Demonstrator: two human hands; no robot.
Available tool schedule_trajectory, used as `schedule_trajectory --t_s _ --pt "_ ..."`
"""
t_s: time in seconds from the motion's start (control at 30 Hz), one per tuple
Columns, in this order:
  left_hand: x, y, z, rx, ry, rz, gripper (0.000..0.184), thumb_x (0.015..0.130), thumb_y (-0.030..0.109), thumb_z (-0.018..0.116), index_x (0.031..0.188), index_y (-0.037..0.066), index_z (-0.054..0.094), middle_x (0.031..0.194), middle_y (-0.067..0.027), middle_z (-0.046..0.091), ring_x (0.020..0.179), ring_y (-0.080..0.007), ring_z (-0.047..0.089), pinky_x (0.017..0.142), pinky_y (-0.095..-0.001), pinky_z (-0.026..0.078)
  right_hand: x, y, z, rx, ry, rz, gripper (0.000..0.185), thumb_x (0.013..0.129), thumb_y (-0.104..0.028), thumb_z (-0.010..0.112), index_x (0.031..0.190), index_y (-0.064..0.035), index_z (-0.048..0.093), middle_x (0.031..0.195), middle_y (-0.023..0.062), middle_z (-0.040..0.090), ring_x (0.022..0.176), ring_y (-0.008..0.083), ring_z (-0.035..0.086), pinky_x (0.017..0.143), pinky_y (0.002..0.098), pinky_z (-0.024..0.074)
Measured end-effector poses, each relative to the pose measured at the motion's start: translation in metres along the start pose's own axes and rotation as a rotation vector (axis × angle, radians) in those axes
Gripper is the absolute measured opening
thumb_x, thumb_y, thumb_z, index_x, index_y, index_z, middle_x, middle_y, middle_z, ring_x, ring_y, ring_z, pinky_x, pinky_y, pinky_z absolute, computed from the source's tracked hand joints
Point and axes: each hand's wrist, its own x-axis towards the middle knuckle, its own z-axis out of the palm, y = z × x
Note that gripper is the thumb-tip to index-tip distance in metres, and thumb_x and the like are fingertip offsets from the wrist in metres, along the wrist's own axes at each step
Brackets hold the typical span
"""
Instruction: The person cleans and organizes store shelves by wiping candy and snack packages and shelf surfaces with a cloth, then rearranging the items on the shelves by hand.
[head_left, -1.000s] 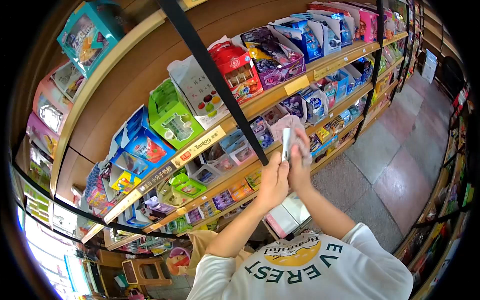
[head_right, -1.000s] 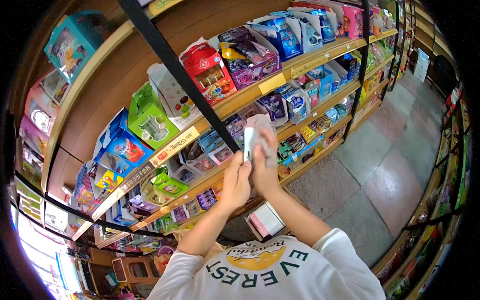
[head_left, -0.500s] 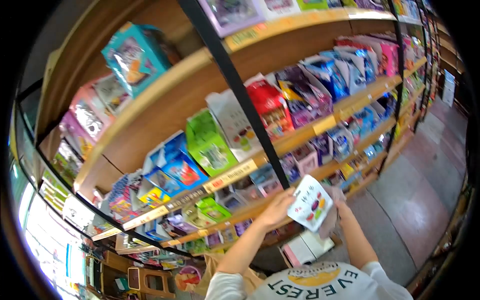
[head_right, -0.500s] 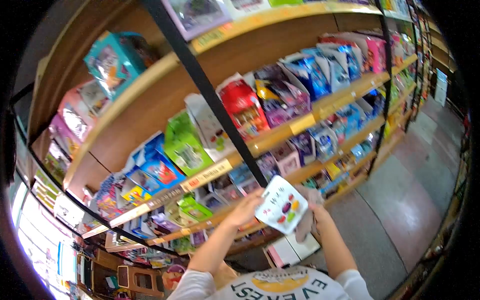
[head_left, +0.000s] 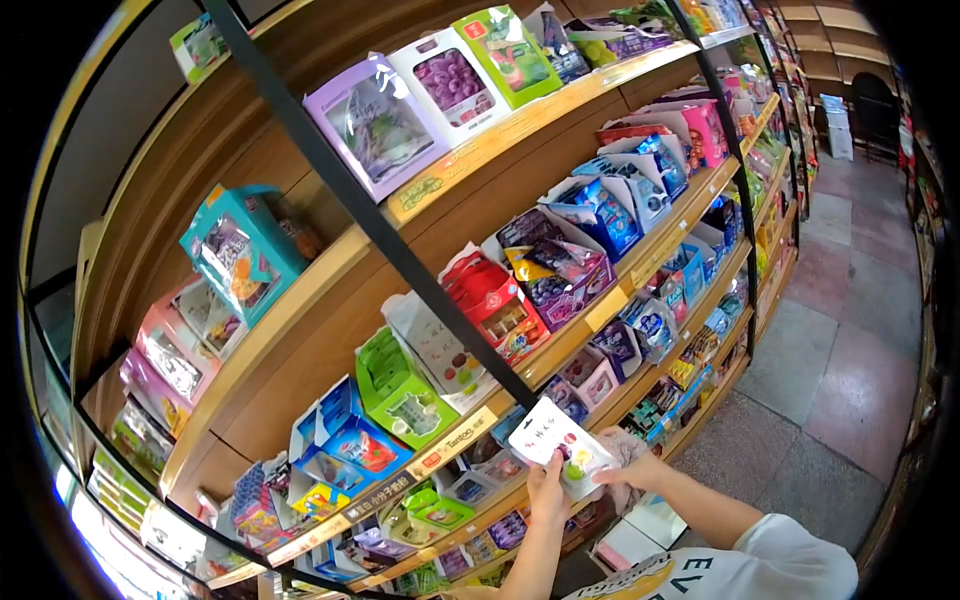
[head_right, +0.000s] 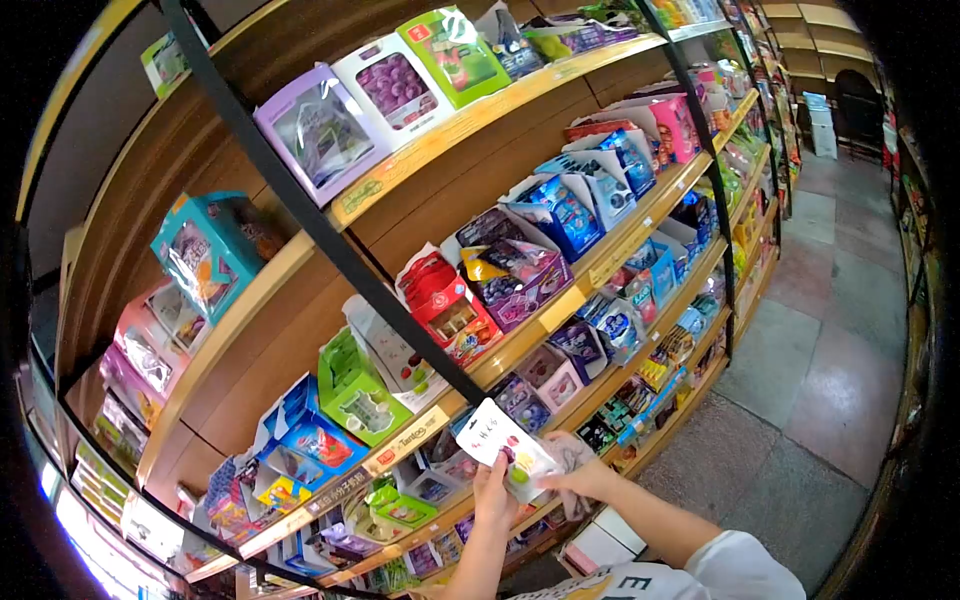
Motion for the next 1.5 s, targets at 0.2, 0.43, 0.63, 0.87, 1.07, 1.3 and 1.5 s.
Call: schedule_trajectory --t_s 0.2,0.43,0.63,0.87,1.07,1.3,1.5 --pt "0.001 0.01 0.024 0.401 -0.048 0.113 0.031 0.083 0.015 0.056 0.109 0.0 0.048 0.102 -0.0083 0.056 0.092 -0.0143 0.052 0.08 -0.0267 0.042 -0.005 -0.039 0.031 0.31 -0.123 -0.155 0.088 0.049 0.001 0.071 0.126 -0.003 0.029 0.114 0.0068 0.048 0.105 0.0158 0.047 0.09 0.0304 0.0386" --pt "0.026 0.031 0.023 0.805 0.089 0.784 0.032 0.077 0.016 0.063 0.102 0.0 0.049 0.098 -0.011 0.057 0.087 -0.0147 0.052 0.077 -0.0285 0.041 0.004 -0.031 0.033 0.127 0.099 -0.142 0.054 0.058 0.0 0.07 0.107 -0.0001 0.045 0.105 0.0072 0.052 0.097 0.0167 0.052 0.088 0.0319 0.0403" --pt "0.025 0.102 -0.012 0.591 0.319 0.605 0.025 0.076 0.011 0.062 0.096 -0.001 0.054 0.091 -0.0061 0.061 0.079 -0.0107 0.054 0.073 -0.0263 0.043 -0.015 -0.032 0.03 0.176 0.23 0.007 0.048 0.066 0.003 0.066 0.111 0.0002 0.049 0.102 0.0093 0.056 0.095 0.0213 0.053 0.085 0.0346 0.0429" --pt "0.024 0.14 -0.053 0.602 0.35 0.633 0.023 0.078 0.011 0.06 0.097 0.001 0.053 0.09 -0.005 0.059 0.078 -0.0103 0.053 0.069 -0.0236 0.043 -0.025 -0.018 0.003 0.158 0.407 0.123 0.043 0.069 0.001 0.064 0.11 -0.0009 0.05 0.1 0.0098 0.057 0.089 0.0216 0.056 0.077 0.0334 0.047" --pt "0.069 0.253 -0.059 0.45 0.474 0.747 0.024 0.075 0.007 0.048 0.096 0.0 0.053 0.086 -0.0078 0.058 0.073 -0.0136 0.054 0.065 -0.026 0.045 -0.036 -0.018 -0.015 0.235 0.484 0.148 0.041 0.07 0.0 0.062 0.109 -0.0004 0.05 0.1 0.0097 0.058 0.089 0.0206 0.057 0.074 0.0314 0.0476" --pt "0.191 0.286 0.017 1.75 0.498 0.411 0.049 0.067 0.031 0.065 0.096 -0.007 0.054 0.096 -0.0217 0.058 0.089 -0.0285 0.059 0.078 -0.0363 0.046 -0.046 -0.01 -0.022 0.18 0.53 0.082 0.042 0.07 0.0 0.062 0.11 0.0006 0.05 0.103 0.0089 0.056 0.093 0.0199 0.055 0.079 0.0304 0.0446" --pt "0.233 0.231 0.05 1.711 0.112 -0.02 0.044 0.068 0.012 0.066 0.101 -0.011 0.048 0.089 -0.0189 0.059 0.069 -0.0246 0.058 0.049 -0.0419 0.049 -0.056 -0.01 -0.044 0.142 0.56 0.048 0.045 0.069 0.0 0.062 0.112 0.0024 0.049 0.106 0.009 0.055 0.095 0.019 0.054 0.082 0.0308 0.0427"
